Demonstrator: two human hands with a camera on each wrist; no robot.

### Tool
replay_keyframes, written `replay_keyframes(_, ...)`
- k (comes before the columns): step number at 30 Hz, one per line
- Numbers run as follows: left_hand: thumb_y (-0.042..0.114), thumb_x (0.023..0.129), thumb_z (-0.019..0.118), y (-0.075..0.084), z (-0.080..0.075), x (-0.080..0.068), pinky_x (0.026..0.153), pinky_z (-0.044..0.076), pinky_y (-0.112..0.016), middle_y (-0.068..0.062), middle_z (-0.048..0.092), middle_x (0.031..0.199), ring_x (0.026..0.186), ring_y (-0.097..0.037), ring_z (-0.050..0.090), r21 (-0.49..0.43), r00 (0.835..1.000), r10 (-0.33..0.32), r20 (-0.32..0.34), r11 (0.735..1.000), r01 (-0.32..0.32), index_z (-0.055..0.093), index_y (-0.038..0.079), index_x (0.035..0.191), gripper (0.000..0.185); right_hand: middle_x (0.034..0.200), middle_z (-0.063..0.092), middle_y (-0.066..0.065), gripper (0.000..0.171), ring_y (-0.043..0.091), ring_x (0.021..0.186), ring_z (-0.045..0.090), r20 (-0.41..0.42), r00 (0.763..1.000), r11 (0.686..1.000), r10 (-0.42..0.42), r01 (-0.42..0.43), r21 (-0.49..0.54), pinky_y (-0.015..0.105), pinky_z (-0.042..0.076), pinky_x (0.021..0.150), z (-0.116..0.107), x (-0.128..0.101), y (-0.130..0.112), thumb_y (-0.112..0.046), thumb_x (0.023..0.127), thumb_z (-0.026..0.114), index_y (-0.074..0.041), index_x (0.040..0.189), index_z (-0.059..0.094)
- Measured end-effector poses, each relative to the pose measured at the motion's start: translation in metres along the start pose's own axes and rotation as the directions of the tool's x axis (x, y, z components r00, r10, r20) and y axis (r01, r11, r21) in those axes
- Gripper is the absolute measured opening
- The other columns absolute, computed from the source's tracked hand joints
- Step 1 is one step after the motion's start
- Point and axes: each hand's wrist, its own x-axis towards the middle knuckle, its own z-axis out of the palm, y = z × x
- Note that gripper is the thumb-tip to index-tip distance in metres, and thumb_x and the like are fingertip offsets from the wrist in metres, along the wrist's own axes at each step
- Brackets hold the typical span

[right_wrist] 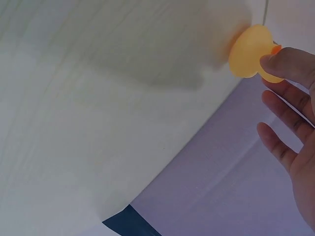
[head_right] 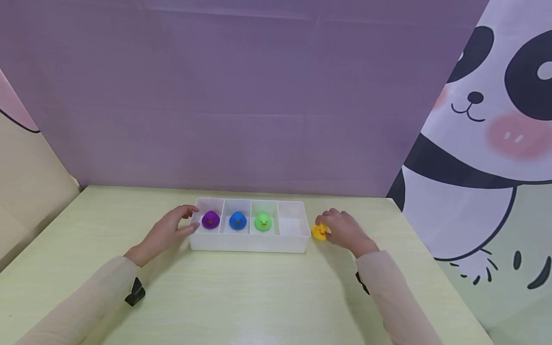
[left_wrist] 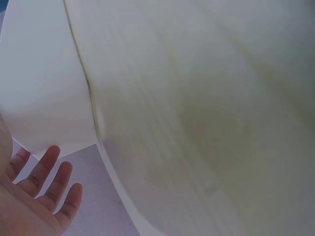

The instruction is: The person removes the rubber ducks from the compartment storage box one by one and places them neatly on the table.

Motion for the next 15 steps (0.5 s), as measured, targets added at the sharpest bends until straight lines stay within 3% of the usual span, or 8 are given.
replay_keyframes(15,0.030,0.087,0.058,0.0014,-0.0006,-0.0005,0.087,0.044,-0.045,-0.010,0.058,0.112,0.100,-0.027,0.053,-0.013,1.000,-0.012,0.012,1.000,0.012,0.051,0.010,0.123,0.042,0.090,0.064,0.001,0.030,0.021,0.085,0.054,-0.019,1.000,1.000,-0.003,0.003,0.006,0.040,0.047,0.070,0.0068,-0.0026,0.0014,-0.003,0.066,0.077,-0.012,0.092,0.066)
